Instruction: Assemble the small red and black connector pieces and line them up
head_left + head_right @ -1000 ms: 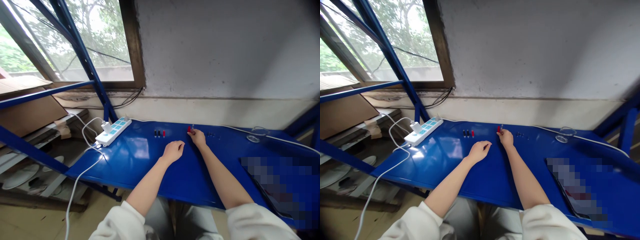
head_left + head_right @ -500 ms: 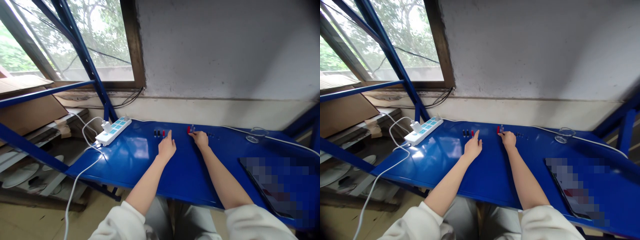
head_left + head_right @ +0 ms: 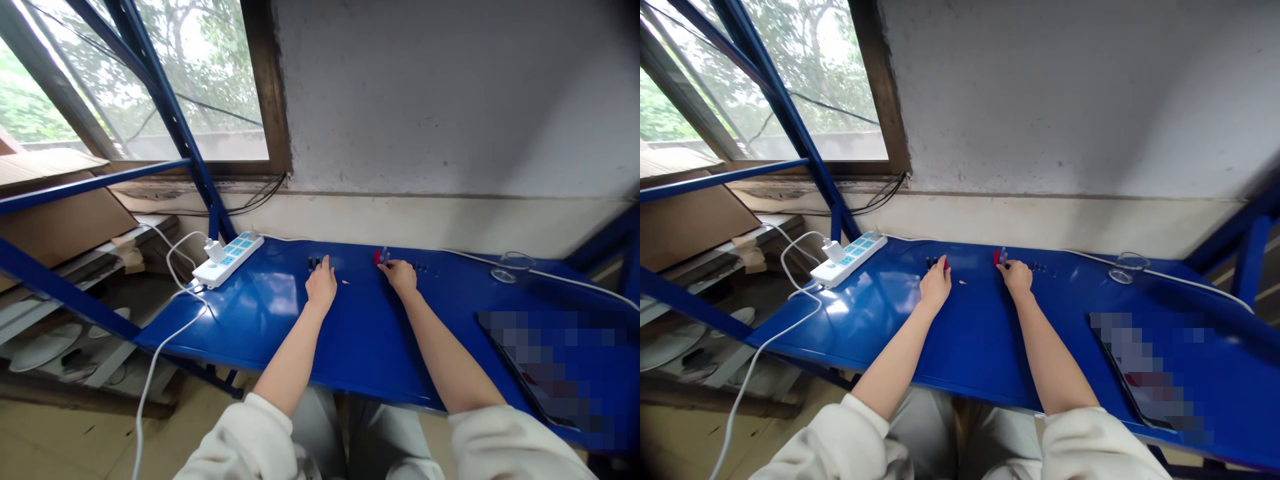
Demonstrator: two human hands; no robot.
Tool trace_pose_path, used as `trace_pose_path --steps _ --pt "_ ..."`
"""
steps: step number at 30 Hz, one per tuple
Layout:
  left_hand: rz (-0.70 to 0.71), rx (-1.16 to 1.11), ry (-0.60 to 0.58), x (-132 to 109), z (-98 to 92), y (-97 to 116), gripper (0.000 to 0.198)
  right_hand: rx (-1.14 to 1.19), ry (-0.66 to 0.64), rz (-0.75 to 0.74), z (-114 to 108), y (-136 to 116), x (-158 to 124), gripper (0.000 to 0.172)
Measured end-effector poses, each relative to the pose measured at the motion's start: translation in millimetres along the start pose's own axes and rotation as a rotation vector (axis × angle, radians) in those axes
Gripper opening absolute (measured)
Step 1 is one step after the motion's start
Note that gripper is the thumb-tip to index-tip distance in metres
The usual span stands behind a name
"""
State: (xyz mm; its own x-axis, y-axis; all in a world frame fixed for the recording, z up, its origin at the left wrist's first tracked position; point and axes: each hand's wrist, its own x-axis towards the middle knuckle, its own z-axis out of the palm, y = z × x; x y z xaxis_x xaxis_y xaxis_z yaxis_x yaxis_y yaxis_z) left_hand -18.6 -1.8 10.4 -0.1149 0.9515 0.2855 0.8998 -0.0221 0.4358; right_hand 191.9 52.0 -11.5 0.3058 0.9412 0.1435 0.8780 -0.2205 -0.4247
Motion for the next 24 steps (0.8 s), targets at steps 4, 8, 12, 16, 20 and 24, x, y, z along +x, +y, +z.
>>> trace_pose_path --steps 4,8,12,16,20,24 --pt "-0.012 -0.118 0.038 2 0.2 -2 0.024 -0.081 -0.016 -0.033 -10 -5 -7 0.032" --pt "0.050 -0.422 0.074 2 7.9 -2 0.013 -0.251 -0.004 -0.059 -25 -15 -21 0.023" --pt "0.166 -0.762 -0.028 -1 14.6 6 0.012 -0.242 0.023 -0.131 -33 -28 -45 0.024" --pt "0.242 -0.936 -0.151 -7 14.2 16 0.014 0.068 -0.035 -0.157 -32 -40 -65 0.047" --pt "0.259 -1.004 -0.205 -11 11.3 21 0.014 0.379 -0.044 -0.219 -28 -46 -72 0.053" --pt "0.265 -1.012 -0.230 -13 9.0 22 0.014 0.571 0.043 -0.219 -23 -46 -75 0.053"
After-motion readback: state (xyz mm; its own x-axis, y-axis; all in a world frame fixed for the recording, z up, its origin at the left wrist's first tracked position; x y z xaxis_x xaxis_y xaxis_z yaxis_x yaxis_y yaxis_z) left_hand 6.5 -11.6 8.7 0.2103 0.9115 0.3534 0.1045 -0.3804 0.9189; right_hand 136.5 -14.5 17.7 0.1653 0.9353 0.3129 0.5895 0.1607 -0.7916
